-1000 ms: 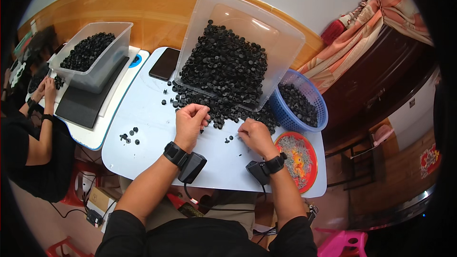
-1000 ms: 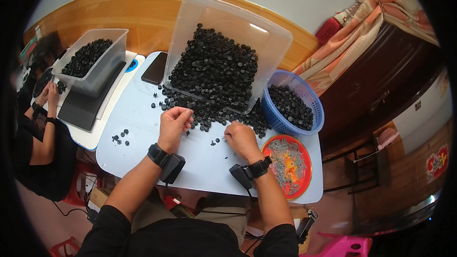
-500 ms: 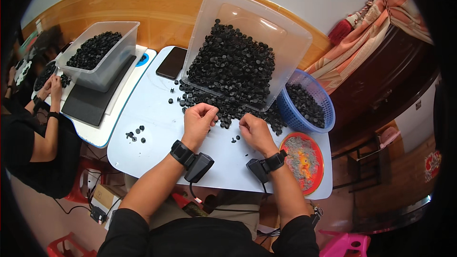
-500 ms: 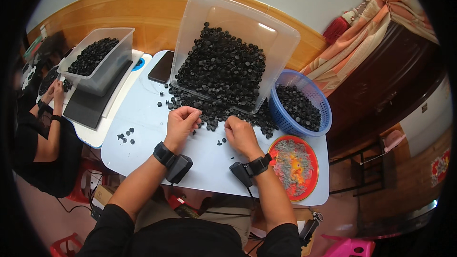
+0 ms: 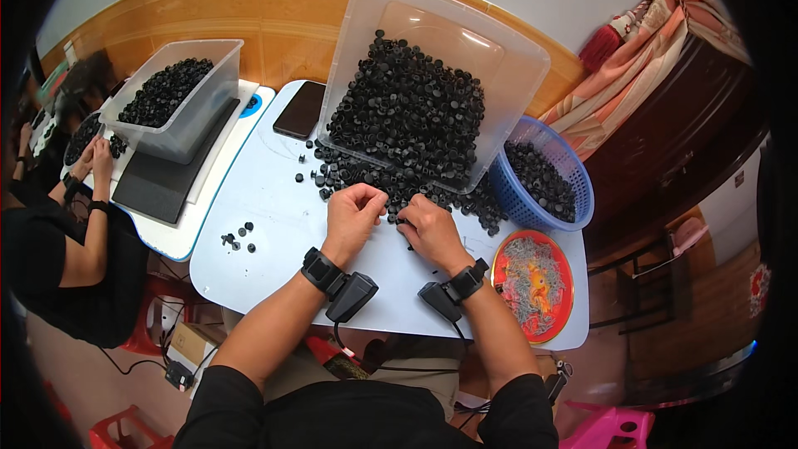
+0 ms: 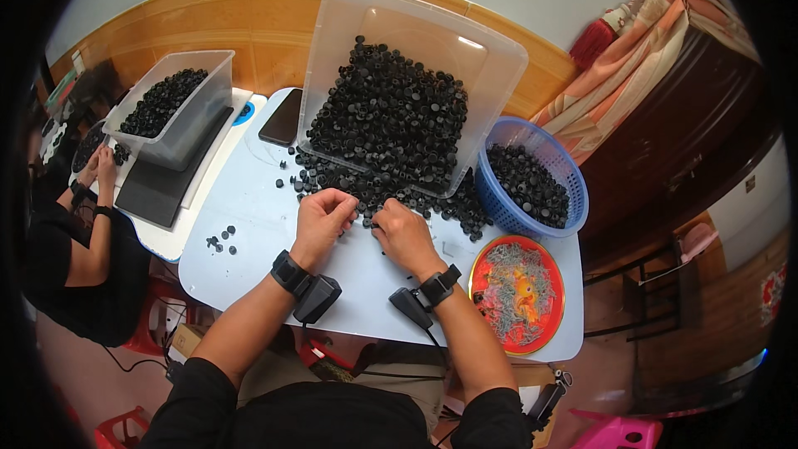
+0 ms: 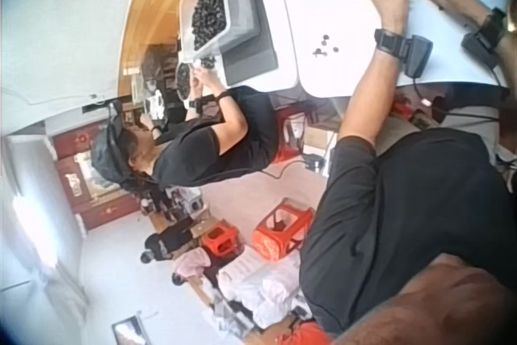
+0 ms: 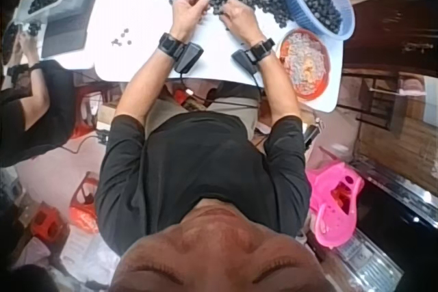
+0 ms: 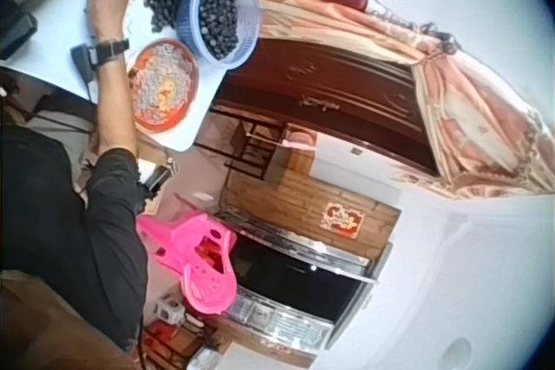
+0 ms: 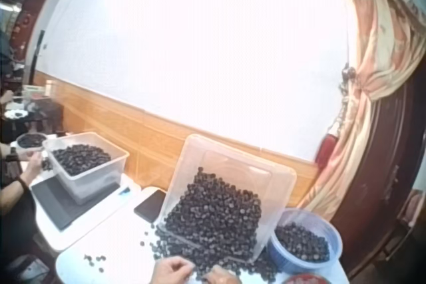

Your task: Assembling small black plastic parts by hand at a workbench.

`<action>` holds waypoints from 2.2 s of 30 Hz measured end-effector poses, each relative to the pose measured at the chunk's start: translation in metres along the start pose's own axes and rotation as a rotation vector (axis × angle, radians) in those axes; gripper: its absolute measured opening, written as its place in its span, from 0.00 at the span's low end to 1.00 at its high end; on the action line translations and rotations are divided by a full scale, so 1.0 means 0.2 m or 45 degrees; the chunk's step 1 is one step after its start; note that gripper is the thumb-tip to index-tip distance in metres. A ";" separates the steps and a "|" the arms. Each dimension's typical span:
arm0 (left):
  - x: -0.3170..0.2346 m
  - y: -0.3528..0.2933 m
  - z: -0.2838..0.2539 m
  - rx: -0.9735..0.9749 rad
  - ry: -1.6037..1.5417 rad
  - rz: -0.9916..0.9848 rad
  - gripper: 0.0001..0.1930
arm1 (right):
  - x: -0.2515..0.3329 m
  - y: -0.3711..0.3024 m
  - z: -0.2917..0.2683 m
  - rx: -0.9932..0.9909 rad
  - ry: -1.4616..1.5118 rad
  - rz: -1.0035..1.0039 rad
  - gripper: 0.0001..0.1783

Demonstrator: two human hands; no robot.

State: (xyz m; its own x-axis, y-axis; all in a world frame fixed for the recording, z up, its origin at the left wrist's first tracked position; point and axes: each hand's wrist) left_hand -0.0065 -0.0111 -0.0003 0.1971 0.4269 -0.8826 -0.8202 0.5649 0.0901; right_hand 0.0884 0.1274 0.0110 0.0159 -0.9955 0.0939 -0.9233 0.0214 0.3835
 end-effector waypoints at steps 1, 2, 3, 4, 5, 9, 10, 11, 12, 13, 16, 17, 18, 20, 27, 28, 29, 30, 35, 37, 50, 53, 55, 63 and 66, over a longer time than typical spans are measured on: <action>0.00 0.00 -0.01 0.023 0.039 -0.011 0.05 | 0.00 0.01 0.00 0.002 -0.003 0.000 0.08; 0.01 0.01 -0.02 0.045 0.078 -0.022 0.05 | 0.00 0.01 0.00 0.005 -0.006 0.000 0.08; 0.02 0.01 -0.02 0.047 0.081 -0.020 0.05 | 0.00 0.01 -0.01 0.001 -0.005 0.000 0.08; 0.03 0.01 -0.02 0.095 0.080 -0.020 0.04 | 0.00 -0.01 -0.01 -0.009 0.048 0.050 0.07; 0.03 0.01 -0.02 0.142 0.079 -0.021 0.05 | -0.01 -0.02 -0.01 -0.019 0.101 0.100 0.07; 0.03 -0.01 0.00 0.266 0.121 0.050 0.08 | -0.02 -0.03 -0.03 -0.035 0.804 0.372 0.05; 0.00 -0.02 0.02 0.363 0.188 0.179 0.11 | 0.00 -0.04 -0.06 0.016 1.227 0.519 0.05; -0.02 -0.03 0.03 0.459 0.255 0.309 0.13 | 0.01 -0.05 -0.08 0.070 1.651 0.664 0.05; -0.04 -0.04 0.04 0.491 0.228 0.266 0.15 | 0.02 -0.05 -0.05 0.016 1.824 0.681 0.06; -0.05 -0.04 0.05 0.493 0.230 0.263 0.15 | 0.03 -0.06 -0.04 0.014 1.827 0.683 0.06; -0.05 -0.05 0.05 0.481 0.281 0.294 0.13 | 0.06 -0.06 -0.03 -0.014 2.089 0.712 0.06; -0.05 -0.05 0.05 0.448 0.292 0.336 0.12 | 0.06 -0.06 -0.03 -0.002 2.140 0.704 0.06; -0.05 -0.05 0.06 0.416 0.302 0.377 0.11 | 0.06 -0.06 -0.03 0.010 2.192 0.696 0.07; -0.05 -0.05 0.06 0.397 0.299 0.367 0.11 | 0.05 -0.08 -0.03 -0.026 2.142 0.695 0.07; -0.07 -0.07 0.09 0.339 0.411 0.350 0.09 | 0.02 -0.09 -0.08 -0.150 2.123 0.606 0.08; -0.07 -0.07 0.09 0.338 0.414 0.348 0.09 | 0.03 -0.08 -0.09 -0.149 2.126 0.607 0.08; -0.07 -0.07 0.09 0.344 0.475 0.388 0.09 | 0.04 -0.08 -0.11 -0.110 2.105 0.582 0.08; -0.07 -0.08 0.08 0.349 0.536 0.429 0.09 | 0.05 -0.08 -0.12 -0.070 2.082 0.557 0.09; -0.07 -0.08 0.09 0.346 0.569 0.455 0.08 | 0.05 -0.08 -0.14 0.008 2.031 0.601 0.08; -0.07 -0.08 0.09 0.341 0.561 0.451 0.08 | 0.05 -0.08 -0.15 0.016 1.994 0.631 0.09; -0.06 -0.08 0.08 0.361 0.756 0.607 0.09 | 0.10 -0.07 -0.14 -0.073 1.624 0.726 0.06; -0.06 -0.08 0.08 0.377 0.766 0.626 0.09 | 0.10 -0.07 -0.13 -0.098 1.613 0.728 0.05; -0.06 -0.08 0.08 0.387 0.767 0.632 0.09 | 0.09 -0.07 -0.13 -0.112 1.604 0.735 0.05; -0.07 -0.08 0.08 0.381 0.763 0.610 0.08 | 0.10 -0.07 -0.13 -0.139 1.517 0.720 0.04; -0.07 -0.08 0.08 0.372 0.769 0.603 0.08 | 0.11 -0.08 -0.13 -0.141 1.497 0.713 0.04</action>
State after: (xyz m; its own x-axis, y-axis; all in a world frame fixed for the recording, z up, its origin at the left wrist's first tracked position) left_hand 0.0124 -0.0151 0.0181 -0.5264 0.2600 -0.8095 -0.5547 0.6166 0.5587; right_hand 0.1131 0.1078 0.0314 0.0182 -0.1740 0.9846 -0.8786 0.4673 0.0988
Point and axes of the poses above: each hand's wrist, its own y-axis towards the middle knuckle, its own z-axis out of the palm, x = y × z, and after that the axes turned 15 degrees about -y, right-handed
